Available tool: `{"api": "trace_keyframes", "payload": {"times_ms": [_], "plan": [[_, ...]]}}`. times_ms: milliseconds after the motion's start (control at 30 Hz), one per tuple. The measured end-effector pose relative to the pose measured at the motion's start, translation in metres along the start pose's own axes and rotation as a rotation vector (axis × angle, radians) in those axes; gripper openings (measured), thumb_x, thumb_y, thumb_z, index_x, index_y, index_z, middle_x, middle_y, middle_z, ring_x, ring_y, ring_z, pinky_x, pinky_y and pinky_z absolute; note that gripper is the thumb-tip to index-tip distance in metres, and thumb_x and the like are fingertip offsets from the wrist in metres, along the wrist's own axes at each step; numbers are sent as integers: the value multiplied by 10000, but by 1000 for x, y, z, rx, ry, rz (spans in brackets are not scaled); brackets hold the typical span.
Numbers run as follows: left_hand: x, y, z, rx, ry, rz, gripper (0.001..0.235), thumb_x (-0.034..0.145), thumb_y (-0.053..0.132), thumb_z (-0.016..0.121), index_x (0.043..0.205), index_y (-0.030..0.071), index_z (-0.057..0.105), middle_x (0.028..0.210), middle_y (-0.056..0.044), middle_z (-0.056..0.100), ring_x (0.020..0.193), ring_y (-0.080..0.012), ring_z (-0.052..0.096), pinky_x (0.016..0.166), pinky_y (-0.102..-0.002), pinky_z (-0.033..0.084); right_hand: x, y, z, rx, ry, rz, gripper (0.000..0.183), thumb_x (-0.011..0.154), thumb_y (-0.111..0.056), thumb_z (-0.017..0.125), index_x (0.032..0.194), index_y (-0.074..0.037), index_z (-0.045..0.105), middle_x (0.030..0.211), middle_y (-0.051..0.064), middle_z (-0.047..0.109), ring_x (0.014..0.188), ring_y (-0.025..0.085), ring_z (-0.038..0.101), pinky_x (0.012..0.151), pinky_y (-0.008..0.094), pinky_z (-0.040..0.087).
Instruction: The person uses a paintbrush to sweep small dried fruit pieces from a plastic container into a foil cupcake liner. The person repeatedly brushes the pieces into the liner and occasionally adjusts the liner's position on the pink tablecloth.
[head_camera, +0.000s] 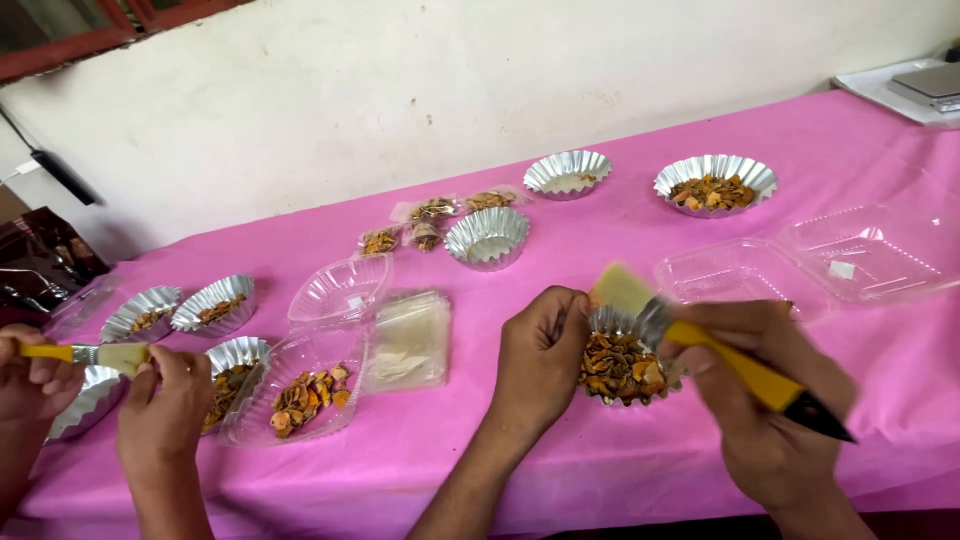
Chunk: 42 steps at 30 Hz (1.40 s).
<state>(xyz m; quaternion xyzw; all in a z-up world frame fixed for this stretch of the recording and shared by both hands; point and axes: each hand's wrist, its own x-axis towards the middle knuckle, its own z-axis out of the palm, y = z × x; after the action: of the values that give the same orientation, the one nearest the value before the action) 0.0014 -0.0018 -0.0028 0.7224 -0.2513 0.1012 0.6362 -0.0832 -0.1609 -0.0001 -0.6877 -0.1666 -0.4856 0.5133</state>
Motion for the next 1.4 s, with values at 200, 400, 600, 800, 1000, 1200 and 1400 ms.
{"api": "trace_keyframes", "payload": {"times_ms": [200, 400, 600, 800, 1000, 1200, 1400], "plan": [[-1, 1, 0, -12, -17, -54, 268, 1070, 193, 551, 811, 132, 580, 652, 85, 451, 623, -49, 392, 569, -258, 332, -12, 27, -4, -28, -10, -31, 163, 858, -30, 586, 958, -30, 715, 721, 80, 748, 468, 100, 694, 354, 158, 467], [-1, 5, 1, -7, -27, -95, 260, 1071, 150, 550, 820, 119, 614, 641, 84, 418, 598, -44, 353, 535, -249, 293, -12, 5, -3, -129, -112, 88, 121, 837, -90, 686, 930, -98, 763, 749, -5, 765, 524, 67, 613, 531, 193, 465], [-2, 4, 4, 25, 3, -70, 278, 1050, 124, 560, 772, 132, 557, 637, 93, 416, 599, -35, 349, 526, -245, 298, -11, 10, 0, -16, -140, 136, 162, 889, -75, 648, 1016, -78, 750, 781, 47, 789, 666, 116, 773, 604, 200, 617], [-2, 6, 3, 8, -7, -94, 234, 1042, 99, 548, 821, 112, 626, 653, 72, 486, 613, -48, 415, 560, -250, 350, -6, -11, 5, 96, 51, 111, 191, 925, 30, 581, 1087, 87, 664, 826, 155, 712, 736, 210, 718, 720, 261, 598], [-2, 3, 1, -14, 19, -88, 252, 1047, 164, 568, 801, 126, 599, 632, 89, 430, 607, -41, 381, 552, -248, 326, -11, 10, -5, 353, -31, 209, 228, 797, 70, 540, 951, 100, 705, 767, 195, 716, 551, 227, 671, 541, 272, 552], [-2, 5, 4, 10, 13, -72, 257, 1040, 124, 570, 784, 124, 582, 634, 88, 433, 603, -35, 379, 541, -247, 325, -5, 4, -7, 317, -128, 334, 177, 865, 50, 553, 859, 86, 725, 595, 170, 628, 546, 241, 617, 578, 322, 508], [-5, 6, 2, 59, -11, -30, 249, 1068, 176, 557, 840, 107, 632, 614, 89, 398, 577, -44, 343, 529, -258, 280, 19, -6, 0, -75, -109, 266, 230, 1002, -25, 548, 1160, -55, 713, 1044, 75, 771, 971, 142, 756, 839, 258, 561]]}}
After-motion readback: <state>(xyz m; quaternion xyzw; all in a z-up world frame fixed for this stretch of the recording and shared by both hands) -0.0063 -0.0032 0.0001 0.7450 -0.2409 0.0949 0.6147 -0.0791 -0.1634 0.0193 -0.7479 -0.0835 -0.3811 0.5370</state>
